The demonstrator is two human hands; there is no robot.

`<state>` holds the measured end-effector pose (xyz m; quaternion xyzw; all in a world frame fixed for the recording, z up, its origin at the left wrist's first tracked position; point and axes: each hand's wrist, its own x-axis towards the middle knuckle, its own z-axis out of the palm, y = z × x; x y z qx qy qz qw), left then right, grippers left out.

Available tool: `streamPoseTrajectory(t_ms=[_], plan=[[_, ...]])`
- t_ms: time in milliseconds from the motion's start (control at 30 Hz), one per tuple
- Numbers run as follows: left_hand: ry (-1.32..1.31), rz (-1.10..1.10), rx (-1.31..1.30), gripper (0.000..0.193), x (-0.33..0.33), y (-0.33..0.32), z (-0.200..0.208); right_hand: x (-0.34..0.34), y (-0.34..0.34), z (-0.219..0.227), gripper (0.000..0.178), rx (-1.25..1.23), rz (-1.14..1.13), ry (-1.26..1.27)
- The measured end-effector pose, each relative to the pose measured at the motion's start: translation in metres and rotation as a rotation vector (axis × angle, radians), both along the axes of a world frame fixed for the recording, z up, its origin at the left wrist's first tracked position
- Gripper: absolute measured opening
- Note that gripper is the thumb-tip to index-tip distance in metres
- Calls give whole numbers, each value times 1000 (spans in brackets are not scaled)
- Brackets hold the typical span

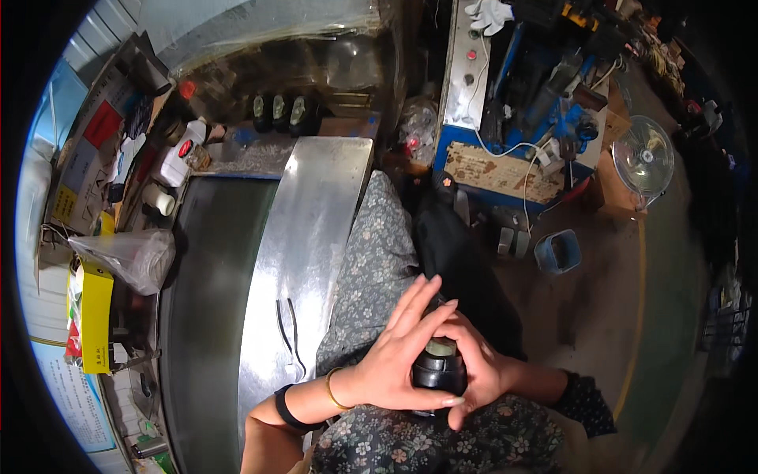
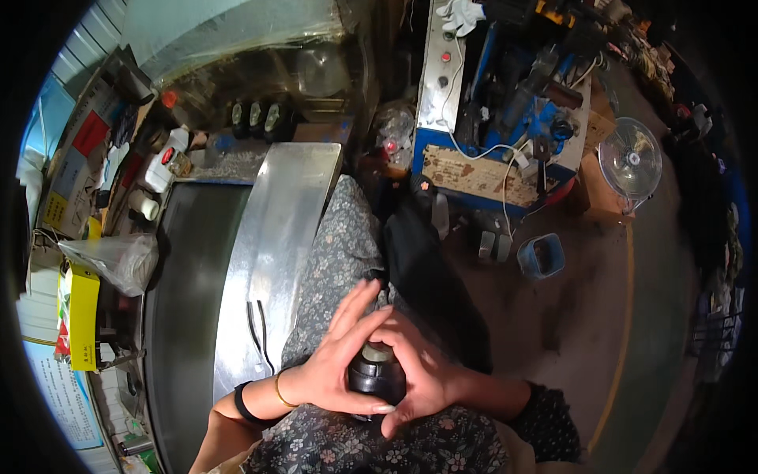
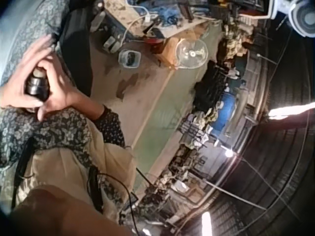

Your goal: Operating an industrial lasting machine to shape and secure shoe uppers to the lasts.

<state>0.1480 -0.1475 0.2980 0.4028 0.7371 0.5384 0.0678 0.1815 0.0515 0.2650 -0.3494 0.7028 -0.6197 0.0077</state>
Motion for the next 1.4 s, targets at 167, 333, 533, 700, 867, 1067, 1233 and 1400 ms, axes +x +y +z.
streamPoseTrajectory(t_ms=[167, 333, 533, 700, 867, 1067, 1233, 1400], plan=[[-155, 90, 137, 71, 12, -5, -22, -3, -16, -2, 90, 75, 19, -8], [-130, 165, 151, 63, 13, -12, -28, -15, -24, -2, 80, 78, 76, -48], [-441, 128, 323, 43, -52, -21, -35, -61, -41, -31, 80, -4, -121, -91], [-1111, 560, 961, 21, -108, -76, -123, -61, -60, -82, 101, 579, -227, 155], [-1190, 914, 1023, 39, -116, -78, -151, -60, -52, -90, 98, 800, -259, 55], [-1001, 569, 737, 70, -110, -41, -118, -96, 5, -102, 84, -299, -65, -764], [45, 640, -328, 42, -147, -63, -158, -130, 115, 1, 86, -167, -415, -498], [293, 745, -591, 62, -189, -82, -220, -239, 227, 79, 82, 167, -916, -85]])
